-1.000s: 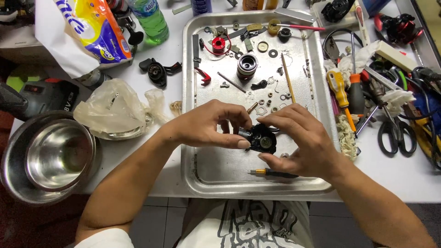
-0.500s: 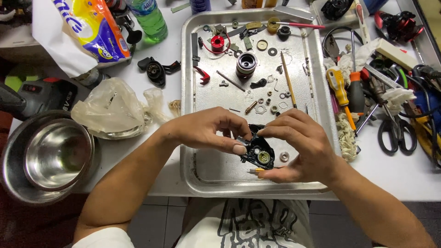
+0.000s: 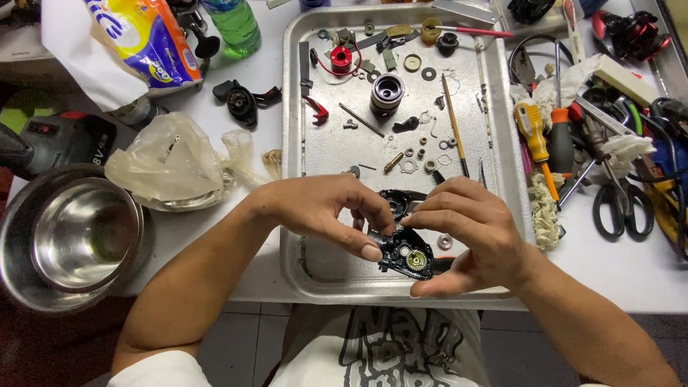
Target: Disassembling, cleaning, and lubricating the internal components of a fishing reel on a service tray.
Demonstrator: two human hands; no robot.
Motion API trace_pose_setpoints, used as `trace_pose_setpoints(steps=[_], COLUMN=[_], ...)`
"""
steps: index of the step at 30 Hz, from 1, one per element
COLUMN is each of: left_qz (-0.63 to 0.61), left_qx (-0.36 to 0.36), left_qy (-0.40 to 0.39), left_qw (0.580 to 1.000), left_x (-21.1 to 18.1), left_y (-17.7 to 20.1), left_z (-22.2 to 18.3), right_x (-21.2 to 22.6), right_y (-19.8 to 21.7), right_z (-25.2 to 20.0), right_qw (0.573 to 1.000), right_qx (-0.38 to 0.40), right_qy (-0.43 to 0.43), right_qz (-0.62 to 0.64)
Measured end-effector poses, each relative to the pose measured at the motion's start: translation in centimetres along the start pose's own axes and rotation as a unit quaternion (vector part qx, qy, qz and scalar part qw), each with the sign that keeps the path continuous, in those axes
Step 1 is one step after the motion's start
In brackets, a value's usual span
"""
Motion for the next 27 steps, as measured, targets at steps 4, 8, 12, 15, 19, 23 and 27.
trace_pose_setpoints(steps=[4,8,12,15,19,23,27], left_qz=[0.006,0.009,0.017,0.016,0.018,0.027,0.042], left_qx=[0.002,0.005,0.004,0.000,0.007,0.006,-0.013], left_qy=[-0.006,-0.009,0.001,0.005,-0.005,-0.009,-0.010], left_qw=[1.000,1.000,1.000,1.000,1.000,1.000,0.999], left_x=[-0.20,-0.30,-0.22,-0.52,-0.44,-0.59,-0.52], left_y=[-0.13,-0.23,-0.24,-0.31,-0.33,-0.29,0.20], left_z=[0.03,0.07,0.03,-0.02,0.01,0.02,-0.01], right_x=[0.10,0.04,0.05,0.17,0.15,0.11,-0.20], right_y=[0.01,-0.16,-0.09,-0.15,-0.17,-0.28,-0.45], right_z=[-0.05,-0.24,-0.14,-0.05,-0.13,-0.26,-0.76], right_qw=[1.000,1.000,1.000,1.000,1.000,1.000,0.999], right_qx=[0.000,-0.005,0.013,-0.001,0.005,0.003,0.000], right_qy=[0.002,0.006,0.001,0.014,0.012,0.022,0.019], right_qz=[0.007,0.003,0.017,0.017,0.017,0.009,-0.026])
Point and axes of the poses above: each hand's wrist, its own z-axis towards the middle knuckle, its own y-axis out of the back of the hand, x = y × z, the point moved 4 cm from there along z, towards the middle knuckle, and after that the axes turned 7 degrees about -z, right-handed, at the moved point
